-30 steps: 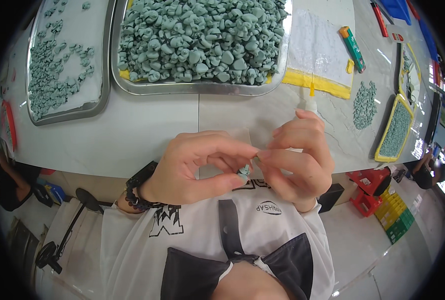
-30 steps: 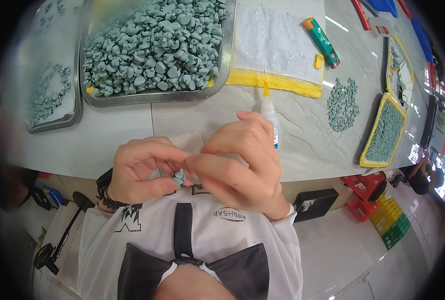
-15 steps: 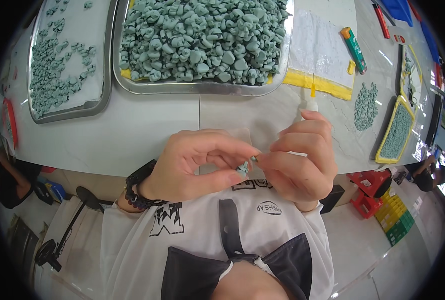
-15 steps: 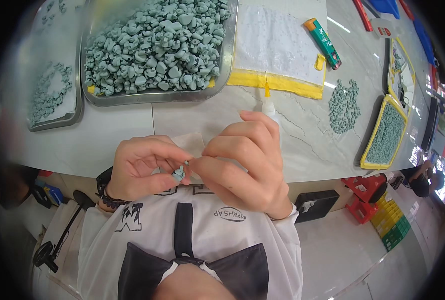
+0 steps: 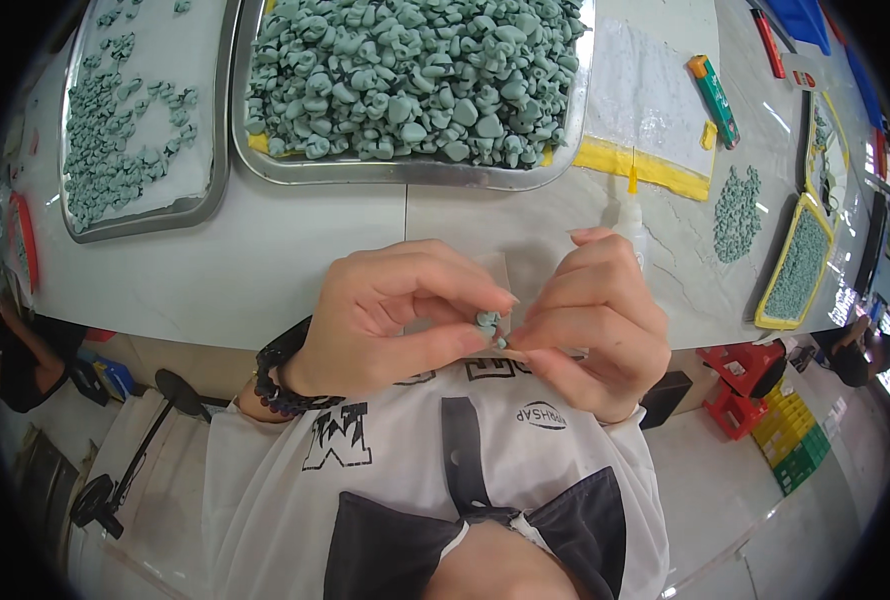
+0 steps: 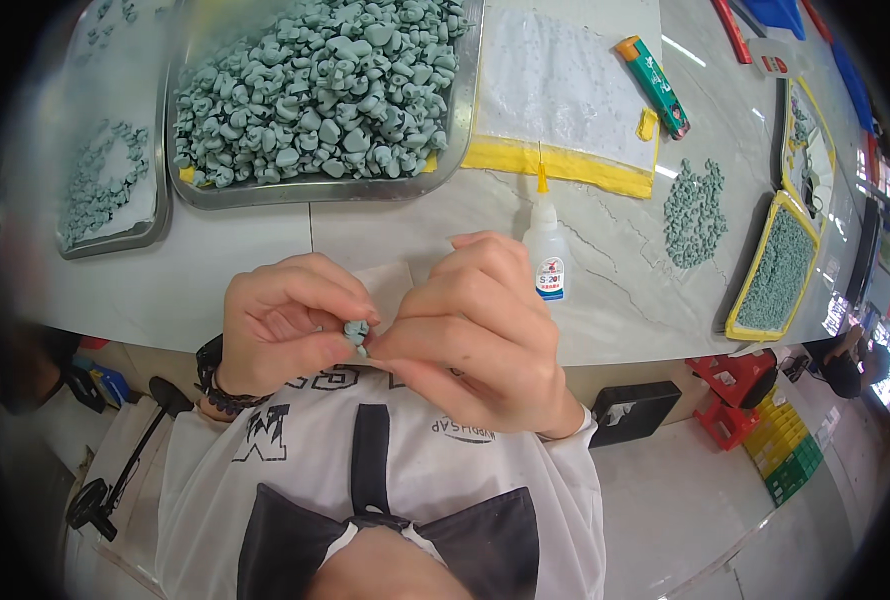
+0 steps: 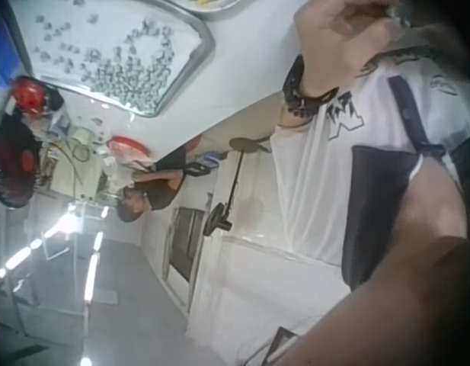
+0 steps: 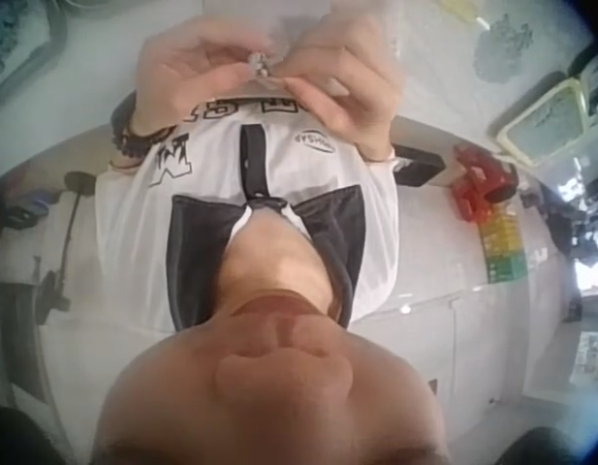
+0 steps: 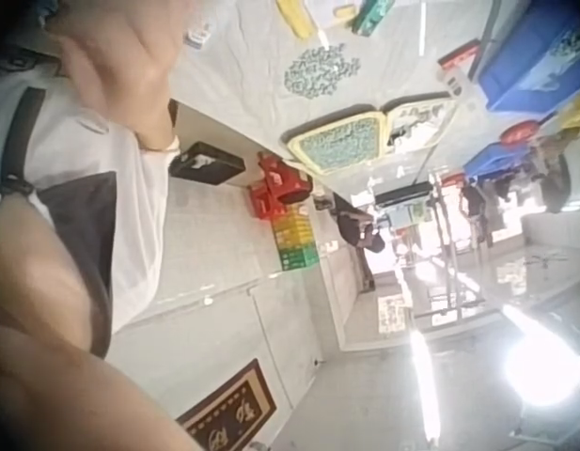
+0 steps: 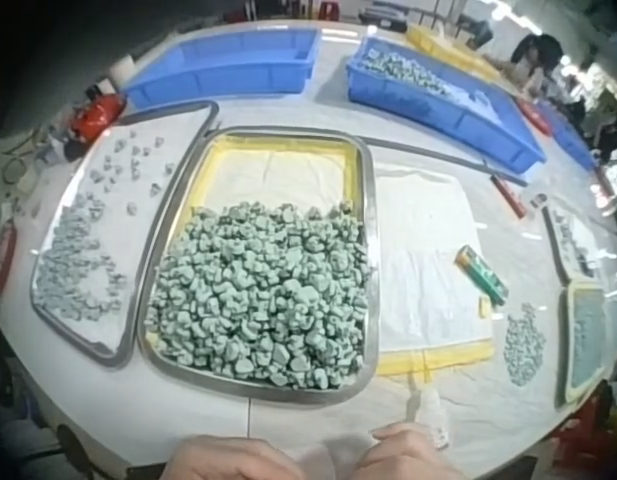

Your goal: Applying glue to small green parts and assembling them at a workstation.

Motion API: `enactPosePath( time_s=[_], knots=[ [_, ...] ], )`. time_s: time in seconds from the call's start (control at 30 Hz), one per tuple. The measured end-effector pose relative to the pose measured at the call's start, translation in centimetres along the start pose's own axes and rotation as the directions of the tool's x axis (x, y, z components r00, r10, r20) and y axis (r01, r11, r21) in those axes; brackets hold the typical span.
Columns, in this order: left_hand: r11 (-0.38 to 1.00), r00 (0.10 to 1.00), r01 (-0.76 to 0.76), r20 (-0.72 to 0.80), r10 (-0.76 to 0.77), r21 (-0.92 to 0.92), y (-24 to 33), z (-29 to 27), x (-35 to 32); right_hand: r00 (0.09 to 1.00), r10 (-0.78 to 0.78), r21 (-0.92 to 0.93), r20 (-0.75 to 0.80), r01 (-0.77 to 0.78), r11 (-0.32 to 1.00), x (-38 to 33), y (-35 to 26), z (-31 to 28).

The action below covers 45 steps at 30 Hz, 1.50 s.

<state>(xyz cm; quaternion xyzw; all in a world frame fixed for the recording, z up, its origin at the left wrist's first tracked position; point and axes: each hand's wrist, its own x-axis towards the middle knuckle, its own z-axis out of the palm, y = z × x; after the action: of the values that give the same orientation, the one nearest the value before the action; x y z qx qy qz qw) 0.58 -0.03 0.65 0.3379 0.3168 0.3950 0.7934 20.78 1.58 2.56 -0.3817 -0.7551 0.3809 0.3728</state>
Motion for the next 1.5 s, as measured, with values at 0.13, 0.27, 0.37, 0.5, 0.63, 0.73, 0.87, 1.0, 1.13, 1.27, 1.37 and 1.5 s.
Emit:
enactPosePath(
  time_s=[0.13, 0.27, 0.37, 0.5, 0.63, 0.73, 0.87, 1.0, 1.13, 1.27, 1.37, 1.5],
  knots=[
    [0.998, 0.999, -0.033, 0.011, 0.033, 0.049, 0.0, 0.0, 0.1, 0.999, 0.028, 0.003, 0.017, -0.028, 1.000, 0.1, 0.1, 0.1],
    [0.992, 0.999, -0.055, 0.006, 0.054, 0.117, 0.0, 0.1, 0.1, 0.998, 0.042, -0.011, 0.037, -0.042, 0.999, 0.1, 0.2, -0.1],
    [0.979, 0.997, -0.072, 0.013, 0.071, 0.192, -0.2, 0.0, 0.1, 0.998, 0.047, -0.052, 0.046, -0.045, 0.998, 0.1, 0.1, 0.0],
    [0.937, 0.993, -0.119, 0.052, 0.107, 0.328, -0.3, -0.3, 0.2, 0.998, 0.019, -0.165, 0.058, -0.009, 0.986, 0.0, 0.0, 0.1],
    [0.908, 0.986, -0.164, 0.057, 0.154, 0.386, -0.3, -0.3, 0.3, 0.999, -0.031, -0.229, 0.041, 0.040, 0.973, -0.1, -0.3, 0.1],
    [0.915, 0.977, -0.204, 0.014, 0.212, 0.347, -0.4, 0.0, 0.1, 0.999, -0.040, -0.201, -0.029, 0.033, 0.979, -0.2, -0.4, 0.3],
    [0.967, 0.984, -0.125, -0.099, 0.150, 0.223, -0.4, 0.2, 0.0, 0.996, 0.043, -0.151, -0.073, -0.054, 0.987, -0.2, -0.4, 1.0],
    [0.932, 0.974, -0.188, -0.060, 0.217, 0.311, -0.4, 0.0, 0.1, 0.992, 0.070, -0.163, -0.101, -0.085, 0.983, -0.2, -0.4, 1.3],
    [0.921, 0.968, -0.216, -0.051, 0.245, 0.324, -0.6, 0.0, 0.1, 0.992, 0.062, -0.166, -0.106, -0.080, 0.983, -0.2, -0.5, 1.3],
    [0.897, 0.957, -0.241, -0.060, 0.283, 0.371, -0.8, -0.2, 0.0, 0.995, 0.008, -0.251, -0.103, -0.033, 0.967, -0.4, -0.3, 1.9],
    [0.864, 0.952, -0.260, -0.036, 0.304, 0.432, -0.8, -0.3, 0.0, 0.990, -0.010, -0.286, -0.140, -0.030, 0.958, -0.4, -0.2, 2.5],
    [0.893, 0.950, -0.263, -0.064, 0.306, 0.364, -0.8, -0.1, -0.1, 0.987, -0.006, -0.252, -0.161, -0.035, 0.967, -0.4, -0.2, 2.6]
  ],
)
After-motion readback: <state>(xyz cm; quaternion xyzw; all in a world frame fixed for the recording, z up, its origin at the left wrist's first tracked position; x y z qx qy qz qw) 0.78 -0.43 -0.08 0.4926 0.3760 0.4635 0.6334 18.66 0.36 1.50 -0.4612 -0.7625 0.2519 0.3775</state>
